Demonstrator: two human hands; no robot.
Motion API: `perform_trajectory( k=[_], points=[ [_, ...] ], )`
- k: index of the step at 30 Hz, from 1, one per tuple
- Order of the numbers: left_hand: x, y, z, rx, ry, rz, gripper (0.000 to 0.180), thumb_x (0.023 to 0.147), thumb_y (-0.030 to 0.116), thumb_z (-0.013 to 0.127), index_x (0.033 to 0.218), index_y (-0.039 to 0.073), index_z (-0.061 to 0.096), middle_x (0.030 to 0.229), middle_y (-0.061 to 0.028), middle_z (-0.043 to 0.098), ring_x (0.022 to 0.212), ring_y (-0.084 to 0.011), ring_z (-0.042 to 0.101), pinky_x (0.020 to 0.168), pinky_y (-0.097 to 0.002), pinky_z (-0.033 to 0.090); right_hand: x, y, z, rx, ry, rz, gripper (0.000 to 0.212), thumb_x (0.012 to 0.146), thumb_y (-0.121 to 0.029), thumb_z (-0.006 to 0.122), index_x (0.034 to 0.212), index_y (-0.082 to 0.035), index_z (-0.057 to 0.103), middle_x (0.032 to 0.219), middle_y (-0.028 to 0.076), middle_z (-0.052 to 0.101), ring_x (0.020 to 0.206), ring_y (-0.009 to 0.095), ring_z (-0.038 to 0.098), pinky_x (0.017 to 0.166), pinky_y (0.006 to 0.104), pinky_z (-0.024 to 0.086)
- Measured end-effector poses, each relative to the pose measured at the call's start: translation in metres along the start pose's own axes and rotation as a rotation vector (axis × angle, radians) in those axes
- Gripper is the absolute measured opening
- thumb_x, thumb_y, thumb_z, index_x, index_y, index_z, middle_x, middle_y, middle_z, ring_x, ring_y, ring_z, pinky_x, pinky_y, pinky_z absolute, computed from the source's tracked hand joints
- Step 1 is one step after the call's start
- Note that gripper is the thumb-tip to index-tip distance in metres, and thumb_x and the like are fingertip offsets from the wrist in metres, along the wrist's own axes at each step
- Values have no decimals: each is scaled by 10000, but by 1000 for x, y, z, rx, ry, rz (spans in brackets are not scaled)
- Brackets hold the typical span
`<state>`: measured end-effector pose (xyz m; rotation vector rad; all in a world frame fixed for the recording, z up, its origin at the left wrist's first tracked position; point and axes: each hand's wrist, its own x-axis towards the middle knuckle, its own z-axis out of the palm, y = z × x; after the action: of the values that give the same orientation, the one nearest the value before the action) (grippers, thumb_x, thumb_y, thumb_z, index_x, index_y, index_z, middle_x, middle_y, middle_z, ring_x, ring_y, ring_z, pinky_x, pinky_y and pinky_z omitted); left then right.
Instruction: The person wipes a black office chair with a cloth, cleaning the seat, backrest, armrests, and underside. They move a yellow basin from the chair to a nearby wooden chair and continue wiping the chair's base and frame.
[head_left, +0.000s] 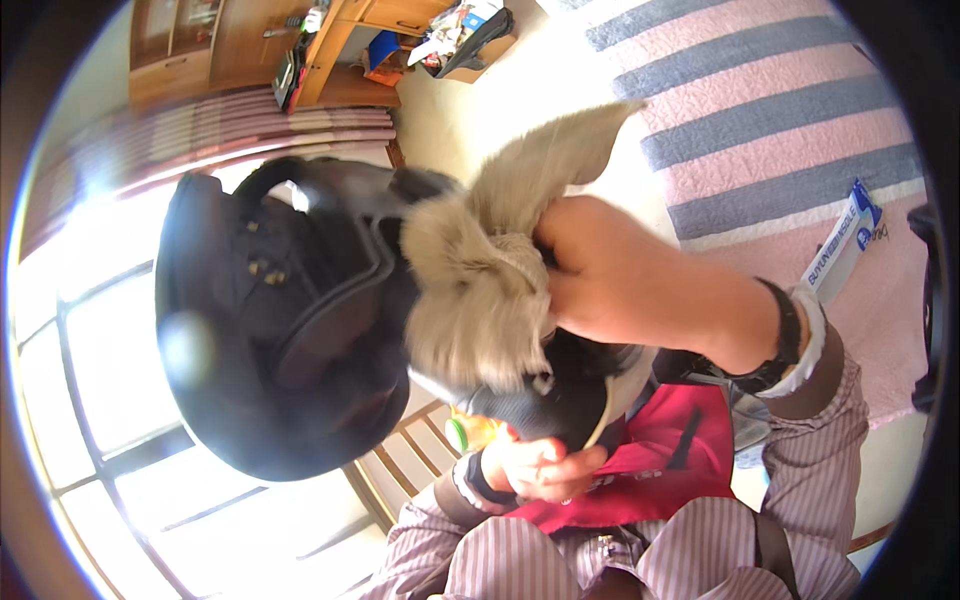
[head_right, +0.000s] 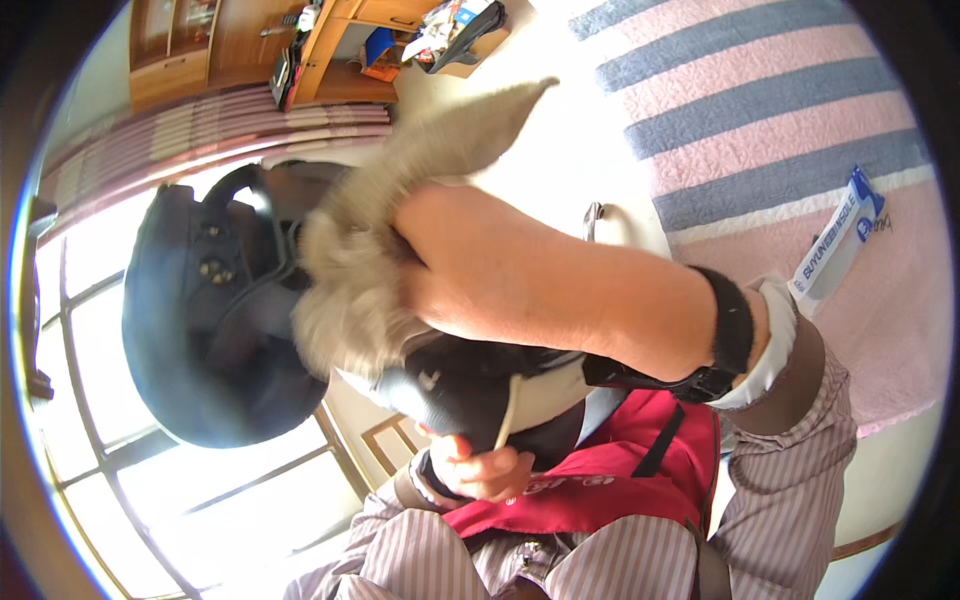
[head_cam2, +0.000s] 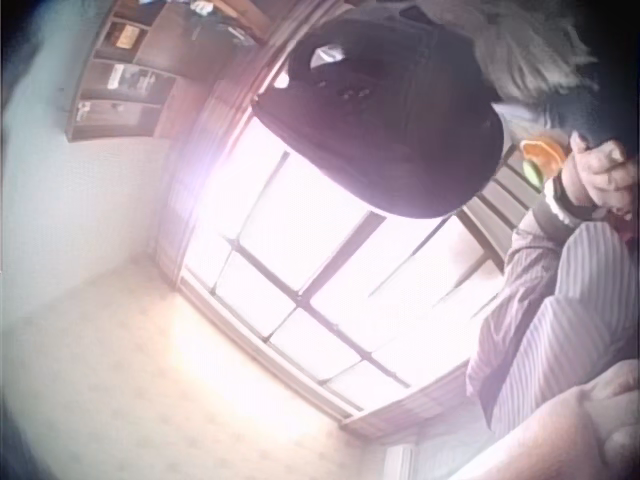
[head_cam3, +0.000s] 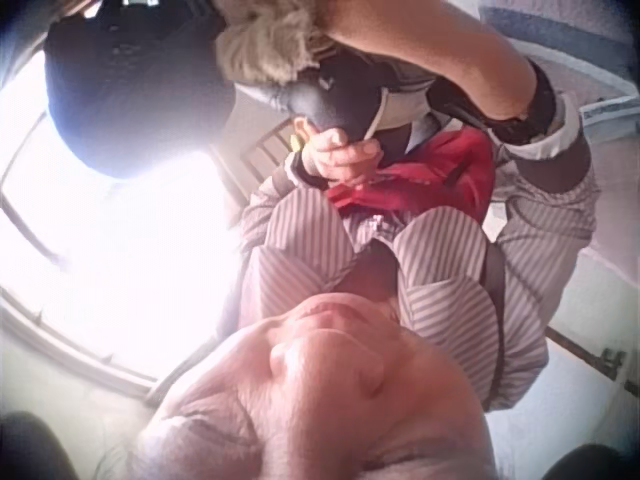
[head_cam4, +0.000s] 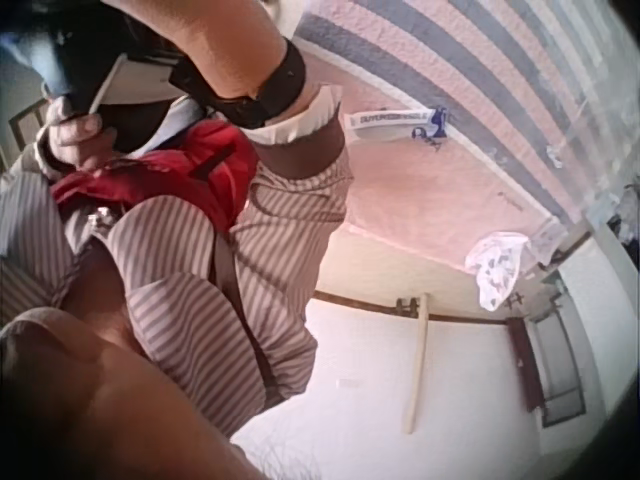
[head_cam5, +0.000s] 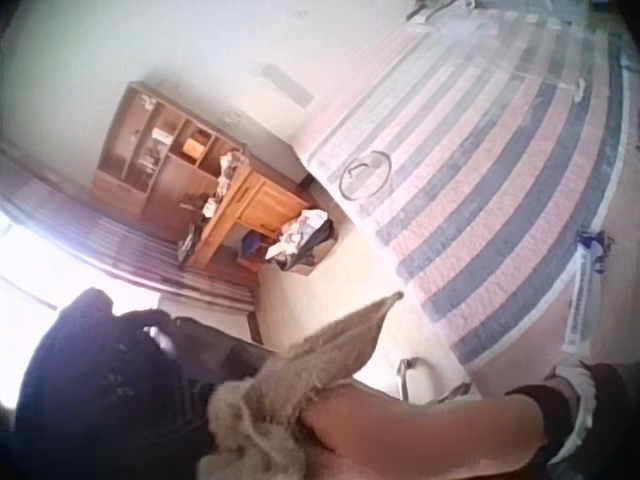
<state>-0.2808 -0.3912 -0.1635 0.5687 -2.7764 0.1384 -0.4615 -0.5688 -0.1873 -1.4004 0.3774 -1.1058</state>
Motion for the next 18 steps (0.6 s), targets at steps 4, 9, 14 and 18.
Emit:
perform_trajectory(
  k=[4,9,14,18],
  points=[
    [14,-6,20,-54,268,-222,78,706,176,629,699,199,555,1114,16,667,1228,-237,485,1056,-516,226,19,-25,7,-338,-152,1,269,805,-99,599,1047,20,589,1037,222,618,961,357,600,837,392,469],
    [21,-29,30,-267,395,-194,72,670,125,610,619,107,562,1087,-97,650,1104,-308,561,980,-546,338,-49,-31,-5,-654,-67,-163,441,859,-111,613,1260,18,482,1241,198,536,1141,347,529,965,407,420],
    [31,-42,29,-441,492,-191,53,660,94,606,694,59,629,1044,-139,612,1157,-363,517,1052,-592,231,-147,-48,-2,-630,279,-6,504,919,-171,527,1341,68,391,1319,220,490,1178,354,518,1006,453,412],
    [5,-42,19,-786,704,-316,271,753,116,607,999,2,613,1305,-258,480,1238,-421,450,1075,-519,260,-166,-63,32,-227,560,103,578,963,-281,416,1394,85,295,1363,255,434,1202,371,498,1014,470,417]
  ],
)
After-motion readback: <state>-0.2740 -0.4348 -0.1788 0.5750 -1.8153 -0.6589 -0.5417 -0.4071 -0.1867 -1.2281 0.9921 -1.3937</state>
